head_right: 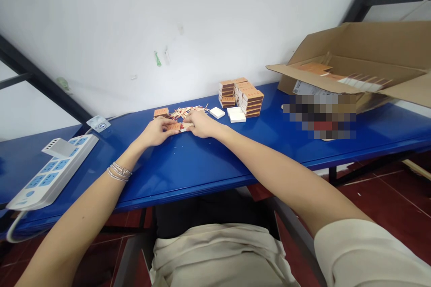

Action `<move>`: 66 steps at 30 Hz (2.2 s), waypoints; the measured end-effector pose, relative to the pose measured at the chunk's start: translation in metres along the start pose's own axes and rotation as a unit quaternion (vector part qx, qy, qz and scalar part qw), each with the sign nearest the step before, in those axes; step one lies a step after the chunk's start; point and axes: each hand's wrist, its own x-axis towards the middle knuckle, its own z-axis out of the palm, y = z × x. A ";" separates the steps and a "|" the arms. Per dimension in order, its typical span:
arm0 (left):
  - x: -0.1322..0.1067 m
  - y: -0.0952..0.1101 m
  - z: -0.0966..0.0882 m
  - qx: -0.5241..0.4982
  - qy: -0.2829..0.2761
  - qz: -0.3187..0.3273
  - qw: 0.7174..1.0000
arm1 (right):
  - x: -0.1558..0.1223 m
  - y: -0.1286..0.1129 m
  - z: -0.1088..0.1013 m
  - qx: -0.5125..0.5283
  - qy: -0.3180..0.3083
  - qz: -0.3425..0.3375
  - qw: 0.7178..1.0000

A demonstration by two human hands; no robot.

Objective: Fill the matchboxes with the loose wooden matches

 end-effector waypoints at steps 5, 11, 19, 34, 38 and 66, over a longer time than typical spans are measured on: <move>0.001 -0.002 0.001 0.019 0.003 0.013 1.000 | 0.001 -0.001 0.006 -0.030 -0.004 -0.006 1.000; 0.001 0.004 0.002 0.017 0.007 0.002 1.000 | -0.001 -0.015 0.010 -0.117 -0.023 0.028 0.992; -0.002 0.008 0.007 0.081 0.037 0.043 0.995 | -0.004 -0.026 0.014 -0.202 -0.075 0.026 0.976; -0.004 0.013 0.013 0.083 0.044 0.051 0.994 | -0.002 -0.023 0.017 -0.233 -0.085 0.003 0.969; -0.003 0.013 0.013 0.089 0.040 0.053 0.994 | 0.001 -0.020 0.019 -0.202 -0.084 0.001 0.976; -0.002 0.016 0.011 0.053 0.018 0.067 0.996 | 0.006 0.007 0.015 0.204 0.088 0.208 0.953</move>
